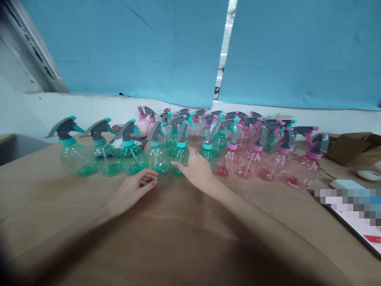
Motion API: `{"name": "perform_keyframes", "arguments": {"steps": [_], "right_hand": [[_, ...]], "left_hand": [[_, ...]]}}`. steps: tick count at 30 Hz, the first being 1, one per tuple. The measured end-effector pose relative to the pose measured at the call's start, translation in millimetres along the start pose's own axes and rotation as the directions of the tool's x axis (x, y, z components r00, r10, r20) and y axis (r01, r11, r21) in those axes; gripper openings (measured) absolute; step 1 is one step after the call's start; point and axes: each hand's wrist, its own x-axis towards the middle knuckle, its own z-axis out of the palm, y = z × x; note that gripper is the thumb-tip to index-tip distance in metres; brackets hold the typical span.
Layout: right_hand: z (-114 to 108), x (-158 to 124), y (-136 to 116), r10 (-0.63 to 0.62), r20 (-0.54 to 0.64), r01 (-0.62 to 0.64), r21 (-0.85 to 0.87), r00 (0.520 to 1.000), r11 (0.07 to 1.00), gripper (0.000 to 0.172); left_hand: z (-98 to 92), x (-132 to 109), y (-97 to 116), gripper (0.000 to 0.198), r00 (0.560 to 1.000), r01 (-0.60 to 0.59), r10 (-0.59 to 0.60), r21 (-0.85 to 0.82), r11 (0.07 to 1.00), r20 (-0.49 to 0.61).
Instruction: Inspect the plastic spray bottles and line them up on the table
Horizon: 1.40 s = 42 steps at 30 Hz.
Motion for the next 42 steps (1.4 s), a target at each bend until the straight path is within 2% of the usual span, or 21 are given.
{"name": "perform_keyframes", "arguments": {"steps": [4, 10, 14, 17, 20, 24, 29, 36, 42], "right_hand": [[4, 13, -7, 0.08, 0.015, -0.08, -0.009, 0.997, 0.997, 0.082], [5, 12, -9, 0.089, 0.027, -0.089, -0.024, 0.996, 0.996, 0.072], [0, -7, -10, 0.069, 0.029, -0.068, -0.048, 0.997, 0.997, 0.071], [-6, -29, -10, 0.009, 0.017, -0.008, -0.089, 1.0, 0.996, 0.063], [-11, -53, -9, -0.082, -0.008, 0.08, -0.126, 0.997, 0.989, 0.056], [-18, -82, -5, -0.175, -0.027, 0.166, -0.204, 0.984, 0.965, 0.075], [-32, -102, 6, -0.229, -0.044, 0.215, -0.208, 0.972, 0.954, 0.086], [-42, -107, 25, -0.267, -0.066, 0.254, -0.155, 0.962, 0.955, 0.076], [-43, -103, 54, -0.377, -0.031, 0.376, -0.03, 0.926, 0.926, 0.072]], "left_hand": [[-2.0, -5, 5, 0.018, 1.0, 0.008, -0.008, 0.016, 1.0, 0.021], [-1.9, -12, 20, 0.02, 0.999, 0.032, -0.032, -0.002, 0.999, 0.004], [1.3, -9, 32, 0.025, 0.997, 0.001, -0.008, -0.091, 0.996, -0.078], [6.1, 0, 46, 0.033, 0.989, -0.04, 0.018, -0.144, 0.989, -0.145], [14.6, 10, 67, 0.048, 0.989, -0.057, 0.028, -0.203, 0.978, -0.143], [31.9, 16, 97, 0.048, 0.993, -0.088, 0.063, -0.273, 0.958, -0.1], [51.2, 14, 122, 0.027, 0.987, -0.142, 0.111, -0.316, 0.938, -0.114], [65.1, 24, 128, 0.032, 0.984, -0.167, 0.142, -0.292, 0.942, -0.106], [74.3, 37, 122, 0.038, 0.991, -0.119, 0.086, -0.375, 0.919, -0.103]]}}
